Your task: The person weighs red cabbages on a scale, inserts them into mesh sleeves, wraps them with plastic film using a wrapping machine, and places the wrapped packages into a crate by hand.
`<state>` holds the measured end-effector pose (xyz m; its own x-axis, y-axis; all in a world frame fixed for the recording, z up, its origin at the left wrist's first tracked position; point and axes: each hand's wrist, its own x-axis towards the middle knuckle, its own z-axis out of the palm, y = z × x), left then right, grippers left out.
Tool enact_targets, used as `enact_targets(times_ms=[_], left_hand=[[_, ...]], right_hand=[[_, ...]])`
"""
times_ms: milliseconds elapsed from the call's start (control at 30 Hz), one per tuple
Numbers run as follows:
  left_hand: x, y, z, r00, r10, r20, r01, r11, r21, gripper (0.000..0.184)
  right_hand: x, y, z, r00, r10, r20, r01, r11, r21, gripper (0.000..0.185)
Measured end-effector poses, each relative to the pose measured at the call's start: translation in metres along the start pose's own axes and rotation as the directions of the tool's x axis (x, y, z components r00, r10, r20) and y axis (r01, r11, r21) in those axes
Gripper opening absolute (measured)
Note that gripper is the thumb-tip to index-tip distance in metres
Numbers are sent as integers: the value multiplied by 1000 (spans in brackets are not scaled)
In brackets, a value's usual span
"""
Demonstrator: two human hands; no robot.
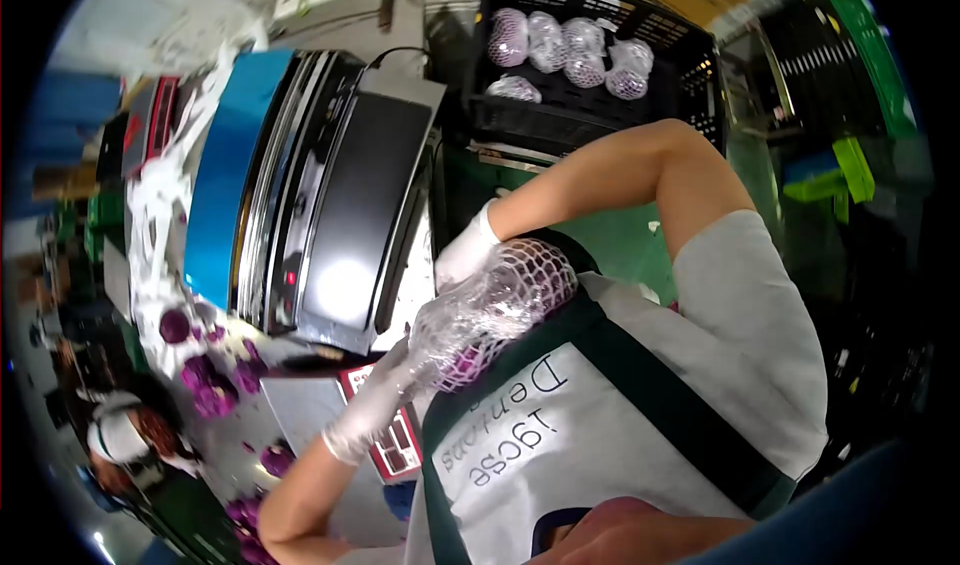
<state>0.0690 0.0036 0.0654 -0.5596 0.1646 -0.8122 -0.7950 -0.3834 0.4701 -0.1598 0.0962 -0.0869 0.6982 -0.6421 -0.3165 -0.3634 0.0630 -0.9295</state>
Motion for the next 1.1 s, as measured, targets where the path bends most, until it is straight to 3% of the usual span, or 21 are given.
enact_targets(times_ms=[67,167,233,300,367,400,500,533,567,600,633,667,733,800,833,867,933,1000,1033,1067,1100], left_hand=[[-3,29,18,976,216,31,-217,975,53,75],[18,58,53,868,486,-97,-491,870,-35,80],[56,74,62,744,645,-175,-654,756,1,74],[103,94,81,607,743,-283,-757,648,79,62],[152,117,109,517,752,-409,-785,607,123,49],[171,131,125,533,736,-417,-770,626,122,47],[209,165,157,751,646,-136,-645,762,57,45],[213,182,169,829,551,-98,-530,829,178,47],[224,189,172,815,579,-28,-523,755,396,50],[234,190,169,802,595,47,-504,633,588,52],[245,194,166,801,593,82,-462,525,715,55],[252,199,169,823,564,64,-421,531,736,55],[264,203,176,833,553,17,-424,618,662,55],[269,206,183,861,508,-19,-394,691,606,54],[269,206,183,871,489,-39,-380,723,577,54],[270,208,185,877,477,-50,-363,729,581,54],[269,207,185,880,466,-93,-332,743,581,54],[260,204,182,868,479,-132,-318,740,593,55],[258,203,178,848,517,-118,-337,698,632,55],[249,198,171,821,554,-137,-337,664,668,56],[241,193,165,799,584,-143,-338,633,697,56]], right_hand=[[-31,26,14,1000,13,27,-26,840,542,39],[-88,31,33,982,0,-191,180,330,927,44],[-129,16,33,916,33,-400,401,-110,909,47],[-169,-10,25,814,143,-563,553,-490,674,51],[-210,-29,16,706,345,-619,638,-689,344,55],[-227,11,26,623,354,-697,721,-605,337,62],[-324,158,76,266,419,-868,963,-156,220,82],[-363,173,77,38,727,-685,978,113,174,84],[-402,237,97,-99,707,-701,960,253,119,84],[-424,161,76,-255,812,-525,935,345,79,84],[-447,178,82,-277,828,-488,931,357,77,80],[-479,202,95,-299,840,-452,925,371,77,77],[-519,271,121,-632,703,-325,631,711,310,75],[-536,300,131,-708,659,-254,458,703,544,78],[-529,311,128,-781,526,-335,310,794,523,84],[-521,329,126,-827,470,-308,187,747,637,85],[-500,349,122,-808,519,-278,221,705,674,85],[-492,342,123,-756,650,-76,333,482,810,81],[-501,407,165,-704,613,-359,-143,372,917,76],[-508,471,208,-593,525,-611,-597,222,771,71],[-513,453,181,-619,543,-568,-614,116,781,71]])
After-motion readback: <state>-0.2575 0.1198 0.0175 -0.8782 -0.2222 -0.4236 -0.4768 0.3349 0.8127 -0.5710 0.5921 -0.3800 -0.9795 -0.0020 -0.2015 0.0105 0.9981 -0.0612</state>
